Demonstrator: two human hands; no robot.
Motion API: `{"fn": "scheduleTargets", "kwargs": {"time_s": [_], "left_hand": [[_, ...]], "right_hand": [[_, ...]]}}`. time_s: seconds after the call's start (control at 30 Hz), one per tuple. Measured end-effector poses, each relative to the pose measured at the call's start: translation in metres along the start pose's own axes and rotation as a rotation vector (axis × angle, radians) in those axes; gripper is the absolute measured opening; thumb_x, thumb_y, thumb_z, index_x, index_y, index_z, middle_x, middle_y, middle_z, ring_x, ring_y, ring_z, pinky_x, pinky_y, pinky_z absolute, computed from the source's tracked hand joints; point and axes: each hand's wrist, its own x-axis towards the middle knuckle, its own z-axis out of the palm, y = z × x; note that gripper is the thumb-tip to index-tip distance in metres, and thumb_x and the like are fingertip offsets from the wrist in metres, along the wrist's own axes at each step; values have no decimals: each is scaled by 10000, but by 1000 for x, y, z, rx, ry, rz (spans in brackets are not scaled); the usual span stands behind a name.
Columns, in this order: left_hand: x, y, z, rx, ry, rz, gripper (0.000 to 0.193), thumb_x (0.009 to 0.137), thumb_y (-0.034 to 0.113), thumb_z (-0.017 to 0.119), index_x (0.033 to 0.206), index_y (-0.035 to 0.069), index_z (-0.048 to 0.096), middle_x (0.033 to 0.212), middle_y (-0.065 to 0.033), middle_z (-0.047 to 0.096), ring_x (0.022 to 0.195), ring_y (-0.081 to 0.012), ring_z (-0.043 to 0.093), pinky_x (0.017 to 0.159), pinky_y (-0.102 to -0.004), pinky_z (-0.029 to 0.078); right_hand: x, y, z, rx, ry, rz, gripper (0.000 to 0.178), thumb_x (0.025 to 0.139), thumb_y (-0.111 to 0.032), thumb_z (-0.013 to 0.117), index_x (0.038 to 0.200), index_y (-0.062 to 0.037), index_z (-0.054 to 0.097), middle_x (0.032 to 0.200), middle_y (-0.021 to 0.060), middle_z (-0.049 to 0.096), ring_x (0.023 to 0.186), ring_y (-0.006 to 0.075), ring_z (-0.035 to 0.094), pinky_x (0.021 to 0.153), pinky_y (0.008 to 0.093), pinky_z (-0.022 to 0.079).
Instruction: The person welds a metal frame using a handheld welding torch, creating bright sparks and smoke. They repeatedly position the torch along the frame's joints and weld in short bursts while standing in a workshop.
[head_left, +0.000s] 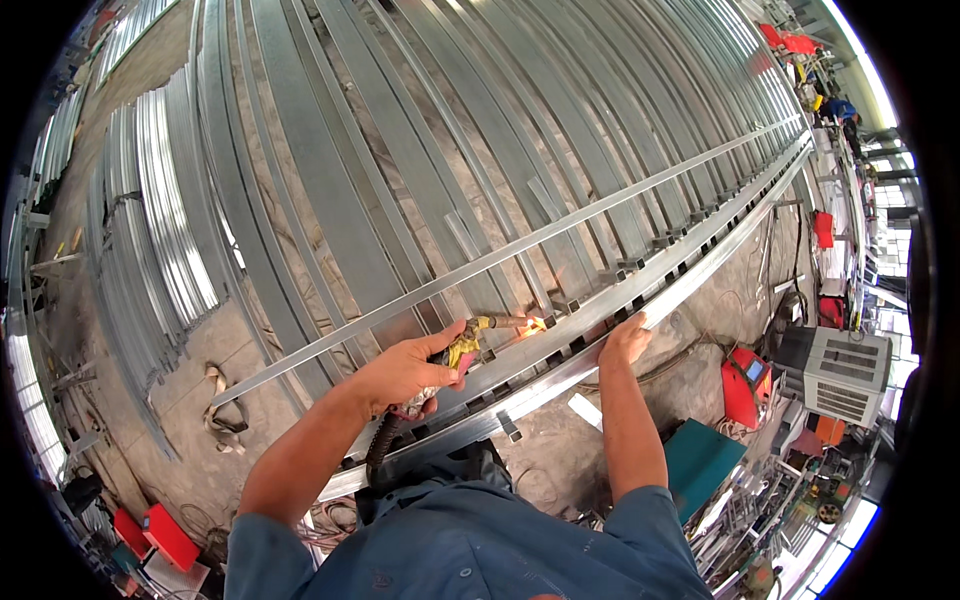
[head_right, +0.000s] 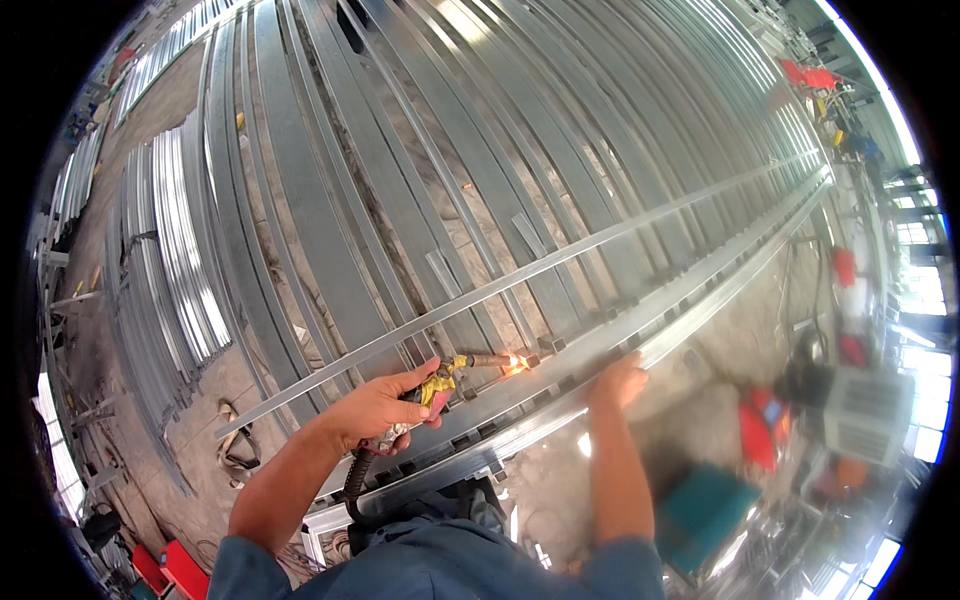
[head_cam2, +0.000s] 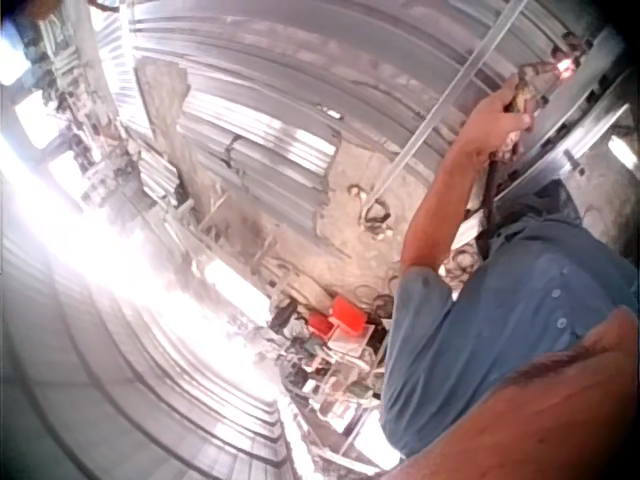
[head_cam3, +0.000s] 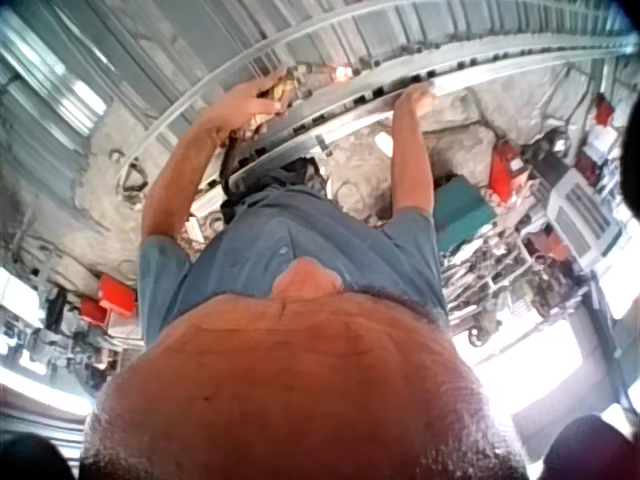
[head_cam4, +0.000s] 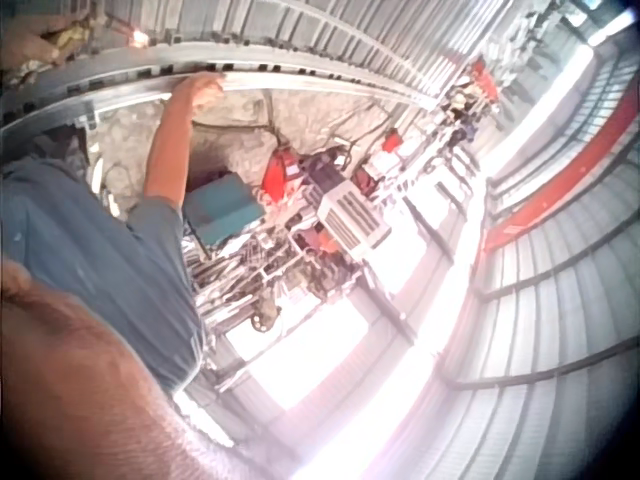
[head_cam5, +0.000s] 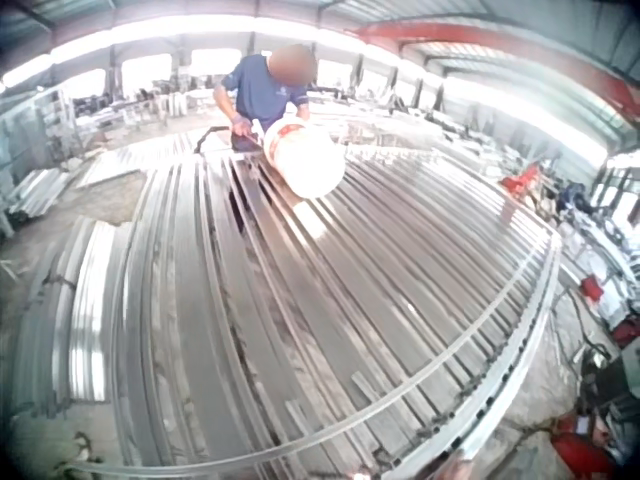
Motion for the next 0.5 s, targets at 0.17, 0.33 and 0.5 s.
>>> {"fn": "scheduleTargets", "kwargs": {"time_s": [0.17, 0.33, 0.5], "left_hand": [[10, -1, -8, 4, -56, -13, 804, 986, 73, 620, 1674, 294, 266, 989, -29, 693, 615, -102, 566, 558, -269, 507], [15, -2, -10, -4, -88, -14, 806, 981, 62, 623, 1672, 291, 274, 999, -37, 699, 610, -112, 587, 554, -283, 505], [19, 0, -11, 30, -97, 3, 811, 980, 44, 619, 1673, 274, 269, 1003, -48, 705, 608, -116, 600, 560, -280, 510]], "right_hand": [[-16, -16, -7, 111, -8, 80, 729, 1057, -525, 404, 1297, 145, 561, 1302, 326, 622, 1174, 452, 636, 1040, 526, 483], [-3, -4, 3, 165, -17, 112, 726, 1049, -526, 413, 1314, 134, 558, 1305, 316, 623, 1194, 439, 630, 1049, 518, 482], [0, -6, 4, 120, -20, 102, 740, 1046, -540, 406, 1312, 133, 559, 1296, 321, 627, 1192, 439, 633, 1051, 518, 477]]}}
